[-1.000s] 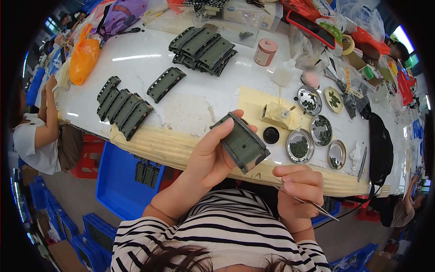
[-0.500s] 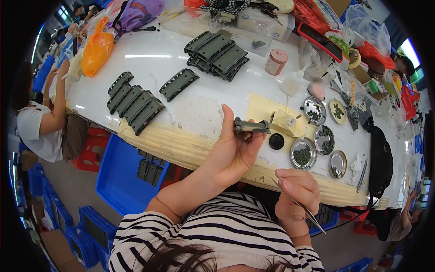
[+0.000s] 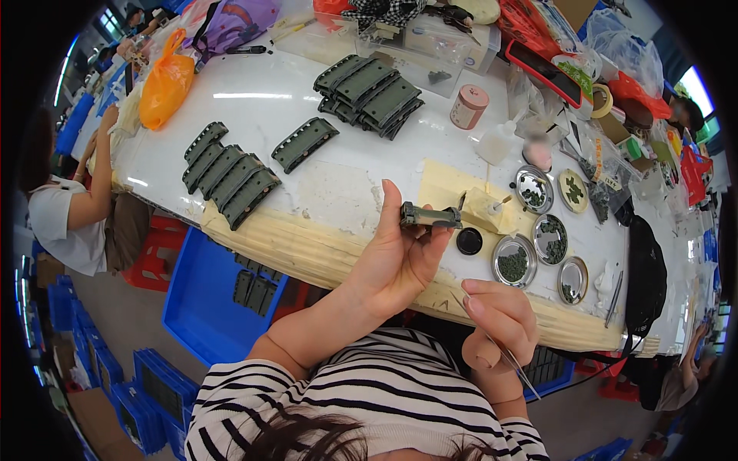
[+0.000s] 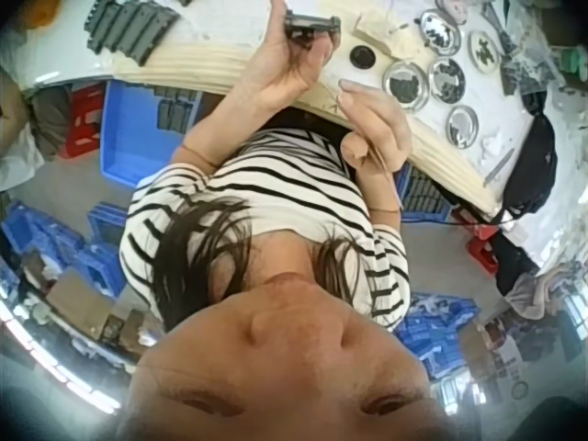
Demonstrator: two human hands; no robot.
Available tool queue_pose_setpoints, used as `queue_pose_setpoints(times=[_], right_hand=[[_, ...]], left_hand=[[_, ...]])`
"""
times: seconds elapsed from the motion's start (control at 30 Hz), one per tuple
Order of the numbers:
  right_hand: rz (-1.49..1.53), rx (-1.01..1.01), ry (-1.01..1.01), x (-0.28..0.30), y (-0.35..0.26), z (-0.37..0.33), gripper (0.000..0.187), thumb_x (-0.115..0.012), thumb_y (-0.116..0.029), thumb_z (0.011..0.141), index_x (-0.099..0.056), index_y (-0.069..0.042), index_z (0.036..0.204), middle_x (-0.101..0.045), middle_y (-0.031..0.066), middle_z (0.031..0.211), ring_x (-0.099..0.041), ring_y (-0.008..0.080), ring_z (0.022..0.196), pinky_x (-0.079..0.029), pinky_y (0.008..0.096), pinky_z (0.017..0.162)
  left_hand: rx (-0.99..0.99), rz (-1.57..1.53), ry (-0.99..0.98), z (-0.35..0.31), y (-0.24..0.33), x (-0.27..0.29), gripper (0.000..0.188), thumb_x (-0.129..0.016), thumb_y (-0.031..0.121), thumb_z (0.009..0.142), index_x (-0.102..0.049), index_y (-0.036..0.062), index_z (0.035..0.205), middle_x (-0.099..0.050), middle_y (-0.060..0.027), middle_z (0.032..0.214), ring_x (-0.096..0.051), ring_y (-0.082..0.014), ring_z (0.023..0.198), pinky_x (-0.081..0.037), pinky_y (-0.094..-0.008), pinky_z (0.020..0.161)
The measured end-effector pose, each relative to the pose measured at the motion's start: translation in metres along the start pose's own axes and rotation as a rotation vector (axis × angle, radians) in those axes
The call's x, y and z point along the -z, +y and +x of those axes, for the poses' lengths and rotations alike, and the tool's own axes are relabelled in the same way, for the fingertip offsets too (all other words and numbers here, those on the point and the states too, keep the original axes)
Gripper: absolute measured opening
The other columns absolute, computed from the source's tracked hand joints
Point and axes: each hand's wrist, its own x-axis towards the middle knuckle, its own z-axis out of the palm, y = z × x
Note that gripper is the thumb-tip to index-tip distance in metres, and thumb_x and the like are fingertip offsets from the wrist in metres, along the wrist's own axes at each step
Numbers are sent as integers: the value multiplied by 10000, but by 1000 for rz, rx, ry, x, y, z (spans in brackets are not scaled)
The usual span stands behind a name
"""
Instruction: Assembling and detailing model tank components using small tools and supplies.
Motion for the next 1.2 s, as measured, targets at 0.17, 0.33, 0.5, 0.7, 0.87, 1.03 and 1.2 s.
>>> queue_pose_setpoints(times=[0.17,0.33,0.5,0.7,0.87,1.03,1.2], right_hand=[[-75,23,-66,6,-2,8,473,-634,-418,805,-650,-9,1041,-646,117,923,-653,297,937,-550,346,760],[100,-141,6,1,5,6,337,-580,-302,930,-655,10,1034,-657,133,966,-652,318,955,-537,360,797],[236,-174,48,-7,10,0,353,-521,-296,960,-659,25,1013,-664,148,948,-654,328,961,-532,369,809],[170,-142,7,-7,10,0,384,-528,-332,958,-659,26,1009,-666,152,928,-657,341,960,-532,371,806],[176,-131,20,-9,10,0,365,-531,-317,959,-659,21,1010,-664,150,927,-656,352,967,-532,375,803],[164,-121,11,-10,10,0,365,-531,-319,959,-655,20,1014,-664,147,928,-656,354,968,-531,378,799],[162,-115,14,-10,11,-1,357,-515,-308,967,-651,20,1013,-664,144,925,-656,352,973,-528,368,787]], left_hand=[[-273,307,25,-6,-9,-5,451,-538,535,898,-571,116,1061,-612,-100,997,-640,-174,830,-588,-261,698],[-539,561,-191,-2,-4,11,337,-521,448,944,-455,203,1166,-590,-112,1021,-628,-210,901,-555,-344,779],[-591,575,-302,-3,-3,8,381,-585,269,931,-327,153,1186,-566,-138,1047,-607,-209,940,-538,-342,811],[-614,582,-293,-3,-5,7,384,-588,234,921,-315,161,1180,-545,-156,1073,-600,-217,941,-541,-349,810],[-622,586,-290,-4,-5,7,393,-595,233,916,-316,166,1184,-544,-157,1074,-595,-217,943,-541,-352,809],[-633,583,-293,-5,-5,8,405,-603,231,907,-315,172,1185,-541,-155,1075,-589,-214,948,-540,-353,814],[-650,598,-297,-6,-5,7,399,-595,218,905,-309,184,1181,-537,-153,1085,-584,-218,961,-539,-361,819]])
